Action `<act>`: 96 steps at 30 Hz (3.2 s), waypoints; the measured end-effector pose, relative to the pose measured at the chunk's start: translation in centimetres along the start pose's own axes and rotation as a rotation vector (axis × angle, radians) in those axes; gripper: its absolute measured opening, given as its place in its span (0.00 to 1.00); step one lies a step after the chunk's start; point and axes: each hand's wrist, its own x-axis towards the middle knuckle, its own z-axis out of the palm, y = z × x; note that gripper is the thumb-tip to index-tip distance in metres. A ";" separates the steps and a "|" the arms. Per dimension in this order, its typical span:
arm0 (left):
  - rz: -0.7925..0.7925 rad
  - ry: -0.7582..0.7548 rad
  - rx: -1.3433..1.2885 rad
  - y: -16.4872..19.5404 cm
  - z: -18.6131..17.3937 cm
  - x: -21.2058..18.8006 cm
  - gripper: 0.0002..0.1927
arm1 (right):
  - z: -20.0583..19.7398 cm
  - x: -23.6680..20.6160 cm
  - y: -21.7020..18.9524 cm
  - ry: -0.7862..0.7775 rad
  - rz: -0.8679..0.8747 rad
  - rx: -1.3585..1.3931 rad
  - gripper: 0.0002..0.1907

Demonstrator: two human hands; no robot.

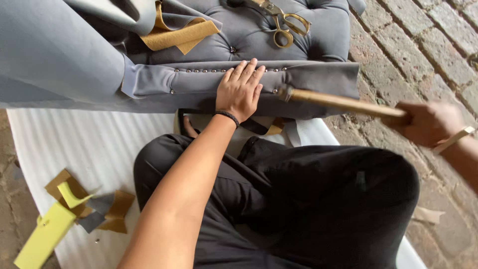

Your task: The person sits on the floor hammering decorative upholstery tacks in a row along the edge of a tufted gray upholstered panel. They place each tack by hand, drive it in with a hammer, and at one point take new tacks from a plastic bag before continuing along the edge.

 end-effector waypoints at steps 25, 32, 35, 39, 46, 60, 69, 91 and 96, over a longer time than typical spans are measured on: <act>-0.011 0.028 0.021 -0.7 1.3 -0.4 0.24 | 2.8 1.8 -4.3 -0.258 0.050 0.099 0.17; -0.035 0.026 0.004 -0.7 1.1 -0.5 0.24 | 4.1 2.4 -2.9 -0.376 0.067 0.119 0.17; -0.044 0.031 -0.003 -0.6 1.0 -0.4 0.22 | 5.4 2.2 -1.8 -0.293 0.080 0.322 0.20; -0.042 0.047 -0.030 -0.7 0.9 -0.5 0.22 | 6.1 2.3 -1.3 -0.178 0.061 0.449 0.19; -0.036 0.052 -0.022 -0.8 1.1 -0.5 0.22 | 5.4 1.4 -1.2 -0.139 0.067 0.408 0.20; 0.038 -0.115 -0.060 -1.1 -0.8 -0.4 0.27 | 3.4 1.7 -2.7 -0.406 0.218 0.218 0.23; 0.003 -0.171 -0.046 -1.1 0.4 -0.7 0.28 | -10.2 -4.2 -10.0 -0.129 -0.016 1.238 0.25; -0.681 0.145 -0.442 -13.7 -26.4 -27.6 0.14 | -18.8 -8.5 -25.2 -0.043 -0.158 1.619 0.16; -0.696 -0.014 -0.549 -14.3 -28.4 -16.6 0.15 | -24.1 -6.9 -24.6 -0.041 -0.237 1.653 0.15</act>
